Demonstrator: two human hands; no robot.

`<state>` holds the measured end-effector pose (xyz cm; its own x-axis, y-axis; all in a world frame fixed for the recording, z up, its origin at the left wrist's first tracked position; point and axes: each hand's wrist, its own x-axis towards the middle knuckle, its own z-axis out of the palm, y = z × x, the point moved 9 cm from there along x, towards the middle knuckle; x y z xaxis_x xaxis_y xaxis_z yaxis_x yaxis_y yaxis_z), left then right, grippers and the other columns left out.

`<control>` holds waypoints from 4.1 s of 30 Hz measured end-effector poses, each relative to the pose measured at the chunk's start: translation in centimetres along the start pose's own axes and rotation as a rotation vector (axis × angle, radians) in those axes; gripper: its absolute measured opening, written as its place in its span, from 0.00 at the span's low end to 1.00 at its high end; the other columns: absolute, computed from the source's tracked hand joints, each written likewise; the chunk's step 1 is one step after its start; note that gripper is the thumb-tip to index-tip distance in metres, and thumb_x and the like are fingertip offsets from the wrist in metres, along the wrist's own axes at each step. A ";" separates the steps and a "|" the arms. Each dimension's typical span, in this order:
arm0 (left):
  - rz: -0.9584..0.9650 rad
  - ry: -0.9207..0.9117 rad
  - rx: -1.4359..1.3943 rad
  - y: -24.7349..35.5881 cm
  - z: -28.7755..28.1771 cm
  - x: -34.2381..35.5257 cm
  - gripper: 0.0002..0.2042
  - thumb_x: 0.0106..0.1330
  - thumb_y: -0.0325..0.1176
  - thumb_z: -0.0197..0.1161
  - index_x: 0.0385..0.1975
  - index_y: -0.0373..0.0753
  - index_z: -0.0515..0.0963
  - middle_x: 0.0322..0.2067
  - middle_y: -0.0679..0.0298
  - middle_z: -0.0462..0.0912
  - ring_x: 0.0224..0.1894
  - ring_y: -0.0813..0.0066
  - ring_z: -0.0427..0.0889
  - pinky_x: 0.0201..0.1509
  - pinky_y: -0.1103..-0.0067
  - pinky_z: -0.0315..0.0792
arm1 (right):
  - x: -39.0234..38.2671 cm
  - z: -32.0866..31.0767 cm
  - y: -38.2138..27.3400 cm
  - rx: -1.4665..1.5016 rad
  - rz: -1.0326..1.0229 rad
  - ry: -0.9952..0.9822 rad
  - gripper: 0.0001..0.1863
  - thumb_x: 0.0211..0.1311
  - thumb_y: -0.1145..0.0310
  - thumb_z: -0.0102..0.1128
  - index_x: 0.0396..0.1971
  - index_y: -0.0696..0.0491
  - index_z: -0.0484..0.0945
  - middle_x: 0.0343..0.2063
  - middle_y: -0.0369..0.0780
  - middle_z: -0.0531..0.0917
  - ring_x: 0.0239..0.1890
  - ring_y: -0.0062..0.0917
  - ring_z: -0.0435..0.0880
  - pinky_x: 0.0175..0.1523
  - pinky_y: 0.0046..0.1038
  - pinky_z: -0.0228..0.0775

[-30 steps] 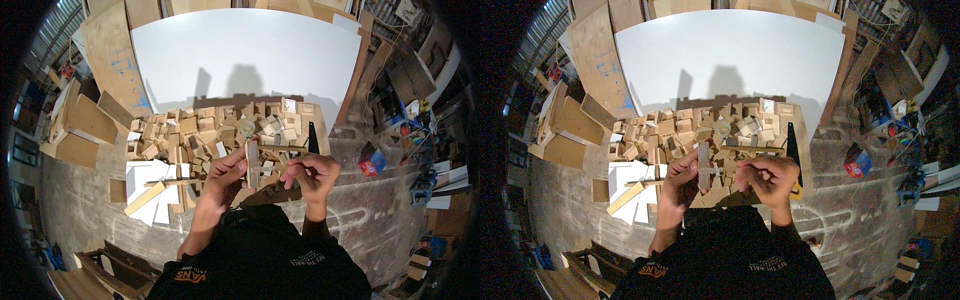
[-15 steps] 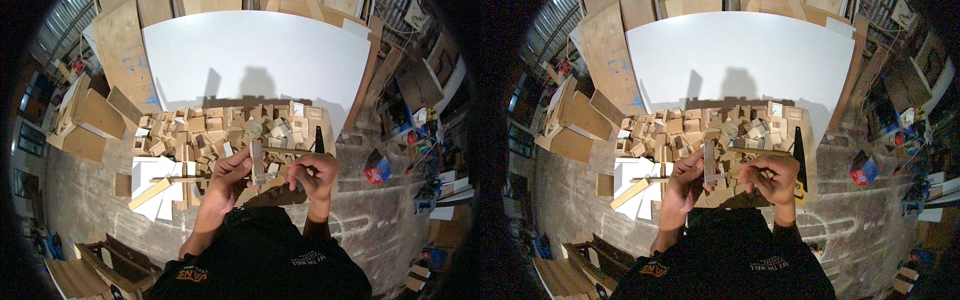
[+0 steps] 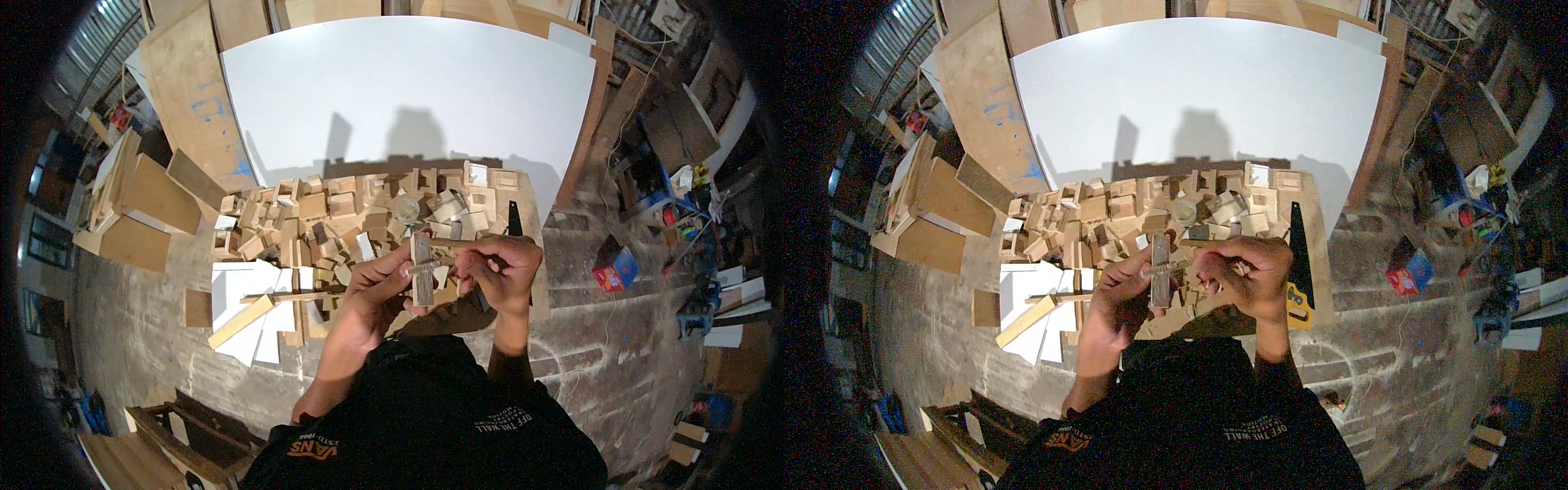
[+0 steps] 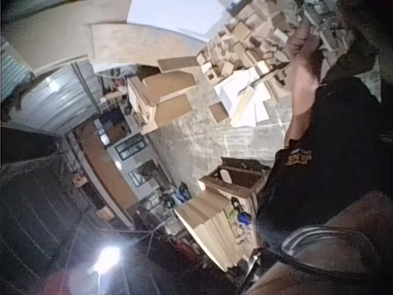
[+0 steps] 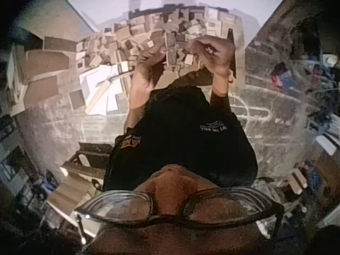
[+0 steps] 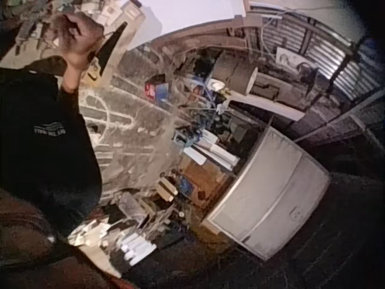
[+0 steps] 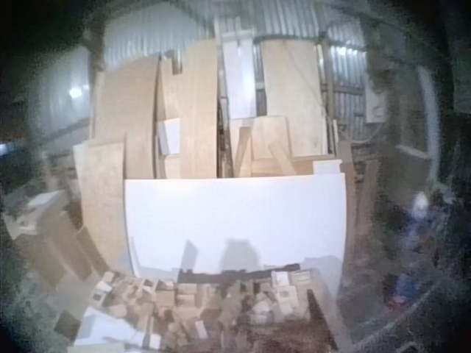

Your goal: The person organizes wooden blocks on a workbench, uses a hand saw to cut a small piece of wood, and then applies glue to join two wooden pieces.

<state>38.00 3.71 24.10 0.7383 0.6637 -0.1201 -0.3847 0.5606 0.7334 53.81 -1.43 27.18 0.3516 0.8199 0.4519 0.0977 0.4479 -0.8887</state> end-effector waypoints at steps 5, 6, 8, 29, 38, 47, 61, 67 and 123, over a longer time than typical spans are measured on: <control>-0.045 -0.037 -0.001 -0.8 -0.1 0.8 0.19 0.71 0.29 0.54 0.60 0.33 0.71 0.44 0.61 0.84 0.37 0.80 0.83 0.32 0.82 0.81 | 1.4 -1.7 0.4 -0.194 -0.054 0.154 0.05 0.58 0.76 0.67 0.28 0.63 0.84 0.20 0.40 0.85 0.19 0.18 0.83 0.23 0.19 0.75; -0.048 -0.039 -0.001 -0.7 0.0 0.9 0.19 0.71 0.30 0.54 0.60 0.33 0.71 0.44 0.62 0.84 0.37 0.80 0.83 0.32 0.82 0.81 | 1.3 -2.0 0.4 -0.202 -0.048 0.177 0.05 0.58 0.76 0.67 0.28 0.63 0.84 0.20 0.40 0.85 0.19 0.18 0.83 0.23 0.19 0.75; -0.041 -0.022 -0.007 -0.4 0.3 1.1 0.19 0.71 0.29 0.54 0.60 0.34 0.72 0.44 0.62 0.84 0.37 0.80 0.83 0.32 0.82 0.81 | 1.1 -1.9 0.4 -0.206 -0.044 0.161 0.05 0.58 0.76 0.68 0.28 0.62 0.84 0.20 0.40 0.85 0.19 0.18 0.83 0.23 0.19 0.75; -0.067 -0.002 0.064 -0.1 0.4 1.8 0.18 0.70 0.28 0.56 0.58 0.34 0.74 0.39 0.63 0.85 0.34 0.79 0.83 0.31 0.81 0.81 | 1.0 -2.6 0.8 -0.096 -0.025 0.109 0.02 0.55 0.83 0.66 0.29 0.65 0.83 0.20 0.43 0.84 0.19 0.20 0.83 0.20 0.20 0.73; -0.073 0.010 0.122 0.0 -0.1 1.4 0.18 0.69 0.32 0.59 0.57 0.35 0.75 0.32 0.63 0.84 0.28 0.79 0.81 0.28 0.82 0.77 | -0.4 -2.6 1.3 0.035 -0.022 0.205 0.04 0.58 0.81 0.65 0.31 0.67 0.82 0.21 0.44 0.84 0.17 0.20 0.81 0.20 0.20 0.72; -0.065 -0.039 0.067 0.6 -0.3 0.8 0.18 0.70 0.29 0.56 0.59 0.36 0.74 0.34 0.64 0.84 0.29 0.80 0.81 0.30 0.83 0.79 | -1.1 -1.1 -1.3 -0.197 -0.061 0.166 0.06 0.52 0.85 0.66 0.31 0.64 0.83 0.25 0.44 0.86 0.21 0.23 0.85 0.22 0.20 0.74; -0.040 -0.071 -0.018 1.1 -1.0 -0.5 0.18 0.69 0.29 0.58 0.59 0.35 0.73 0.39 0.60 0.85 0.31 0.79 0.83 0.29 0.83 0.81 | -2.4 -0.1 -3.0 -0.228 -0.182 0.125 0.09 0.43 0.78 0.77 0.27 0.57 0.86 0.24 0.41 0.87 0.24 0.22 0.87 0.26 0.19 0.77; -0.012 -0.057 0.004 1.8 -1.3 -1.5 0.18 0.70 0.30 0.58 0.59 0.35 0.73 0.39 0.61 0.85 0.30 0.80 0.83 0.29 0.83 0.81 | -1.9 2.0 -4.0 -0.146 -0.184 -0.005 0.11 0.41 0.82 0.75 0.27 0.57 0.86 0.28 0.44 0.87 0.26 0.24 0.87 0.26 0.21 0.79; 0.053 0.099 0.047 0.6 -2.7 -2.5 0.25 0.67 0.37 0.61 0.61 0.32 0.71 0.32 0.61 0.84 0.24 0.79 0.79 0.23 0.84 0.70 | -4.2 4.3 -6.6 -0.235 -0.388 -0.115 0.09 0.41 0.83 0.73 0.25 0.57 0.83 0.28 0.44 0.86 0.20 0.19 0.83 0.19 0.15 0.68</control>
<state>34.44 3.69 23.00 0.6588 0.7384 -0.1442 -0.3934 0.5015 0.7705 47.70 -6.27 31.49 0.1434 0.6477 0.7483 0.4143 0.6473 -0.6397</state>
